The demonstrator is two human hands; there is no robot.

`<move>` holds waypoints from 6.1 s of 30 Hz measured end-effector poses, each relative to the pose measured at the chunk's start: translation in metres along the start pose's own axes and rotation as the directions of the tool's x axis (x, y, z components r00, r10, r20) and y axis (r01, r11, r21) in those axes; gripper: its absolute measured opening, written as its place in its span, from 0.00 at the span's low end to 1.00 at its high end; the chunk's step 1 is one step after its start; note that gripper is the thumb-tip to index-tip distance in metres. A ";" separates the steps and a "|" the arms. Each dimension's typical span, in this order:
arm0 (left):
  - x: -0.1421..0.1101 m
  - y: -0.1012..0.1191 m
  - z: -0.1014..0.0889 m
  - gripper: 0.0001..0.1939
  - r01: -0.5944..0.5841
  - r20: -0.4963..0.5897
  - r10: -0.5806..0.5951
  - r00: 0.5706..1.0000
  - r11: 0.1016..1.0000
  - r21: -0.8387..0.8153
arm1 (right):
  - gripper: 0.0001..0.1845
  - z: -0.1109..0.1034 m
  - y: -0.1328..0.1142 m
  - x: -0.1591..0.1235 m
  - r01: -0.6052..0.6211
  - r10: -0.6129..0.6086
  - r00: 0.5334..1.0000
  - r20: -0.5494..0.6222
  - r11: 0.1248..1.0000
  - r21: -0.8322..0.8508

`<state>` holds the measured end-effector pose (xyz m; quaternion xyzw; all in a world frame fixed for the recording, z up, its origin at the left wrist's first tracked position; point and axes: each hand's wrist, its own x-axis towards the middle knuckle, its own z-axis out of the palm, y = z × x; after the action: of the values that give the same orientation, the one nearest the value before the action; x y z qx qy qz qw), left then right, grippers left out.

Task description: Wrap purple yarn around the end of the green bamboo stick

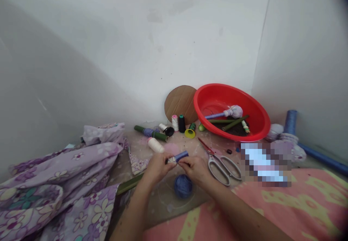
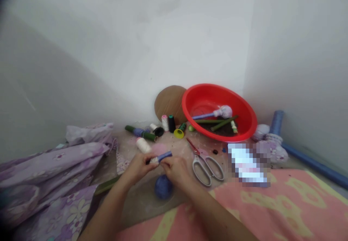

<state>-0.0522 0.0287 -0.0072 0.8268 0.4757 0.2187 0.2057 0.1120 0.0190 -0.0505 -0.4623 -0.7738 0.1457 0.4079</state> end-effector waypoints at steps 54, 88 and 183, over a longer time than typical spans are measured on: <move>-0.007 0.026 -0.007 0.10 0.049 0.326 0.106 0.939 0.899 -0.434 | 0.09 -0.029 0.029 0.024 -0.430 0.125 0.858 0.497 0.705 0.564; -0.007 0.008 -0.013 0.23 0.107 0.041 -0.138 0.990 0.517 -0.850 | 0.11 0.001 -0.005 0.011 -0.213 0.209 0.975 0.083 0.739 0.639; -0.008 0.017 -0.007 0.06 -0.151 0.141 0.143 0.980 0.987 0.047 | 0.08 -0.016 0.010 0.015 0.141 -0.169 0.967 0.192 0.978 0.151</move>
<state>-0.0477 0.0142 0.0064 0.8783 0.4042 0.1621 0.1973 0.1269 0.0340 -0.0388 -0.3541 -0.8335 0.2122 0.3672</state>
